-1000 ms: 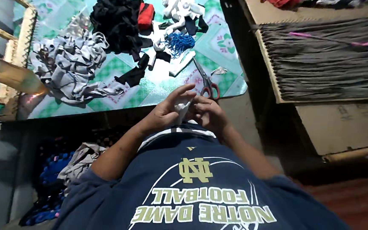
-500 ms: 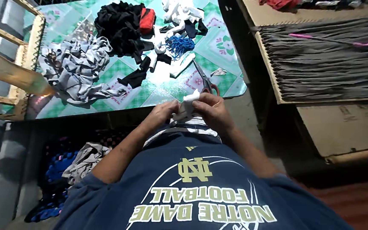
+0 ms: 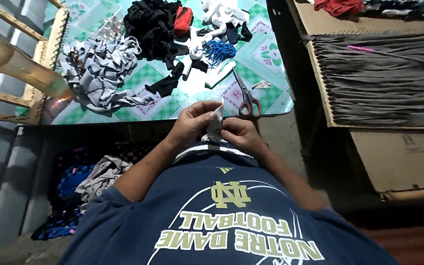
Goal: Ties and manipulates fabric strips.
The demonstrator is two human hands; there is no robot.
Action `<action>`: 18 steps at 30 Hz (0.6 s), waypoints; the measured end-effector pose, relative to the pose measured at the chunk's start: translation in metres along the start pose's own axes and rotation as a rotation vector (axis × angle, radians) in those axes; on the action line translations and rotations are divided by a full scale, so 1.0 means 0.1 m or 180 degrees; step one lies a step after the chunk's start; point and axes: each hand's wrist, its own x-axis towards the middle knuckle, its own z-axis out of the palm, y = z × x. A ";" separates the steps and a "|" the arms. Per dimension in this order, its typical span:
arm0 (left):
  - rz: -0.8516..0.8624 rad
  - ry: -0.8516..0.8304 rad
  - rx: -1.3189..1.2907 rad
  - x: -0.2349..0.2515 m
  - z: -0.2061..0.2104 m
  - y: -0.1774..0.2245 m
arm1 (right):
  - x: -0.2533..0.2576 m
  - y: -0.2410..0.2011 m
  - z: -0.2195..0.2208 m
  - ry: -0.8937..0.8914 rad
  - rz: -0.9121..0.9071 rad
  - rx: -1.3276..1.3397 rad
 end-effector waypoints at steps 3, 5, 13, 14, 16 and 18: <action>-0.0076 0.0068 -0.0187 -0.01 -0.01 0.03 | -0.02 0.01 -0.01 -0.0050 0.0289 0.0094; -0.0165 0.0058 -0.0332 0.00 -0.03 0.03 | -0.04 0.03 -0.04 0.0006 0.0691 0.0605; -0.0463 -0.0039 -0.0386 -0.01 -0.04 0.00 | -0.03 0.19 -0.07 -0.0013 0.1391 0.2724; -0.0481 -0.0025 -0.0330 -0.01 -0.04 -0.01 | -0.02 0.16 -0.06 0.0040 0.1386 0.2667; -0.0525 0.0029 -0.0227 -0.02 -0.04 -0.02 | 0.00 0.10 -0.06 0.0245 0.1323 0.2430; -0.0613 0.0054 -0.0135 -0.01 -0.06 -0.01 | 0.01 0.07 -0.09 0.0391 0.1156 0.2220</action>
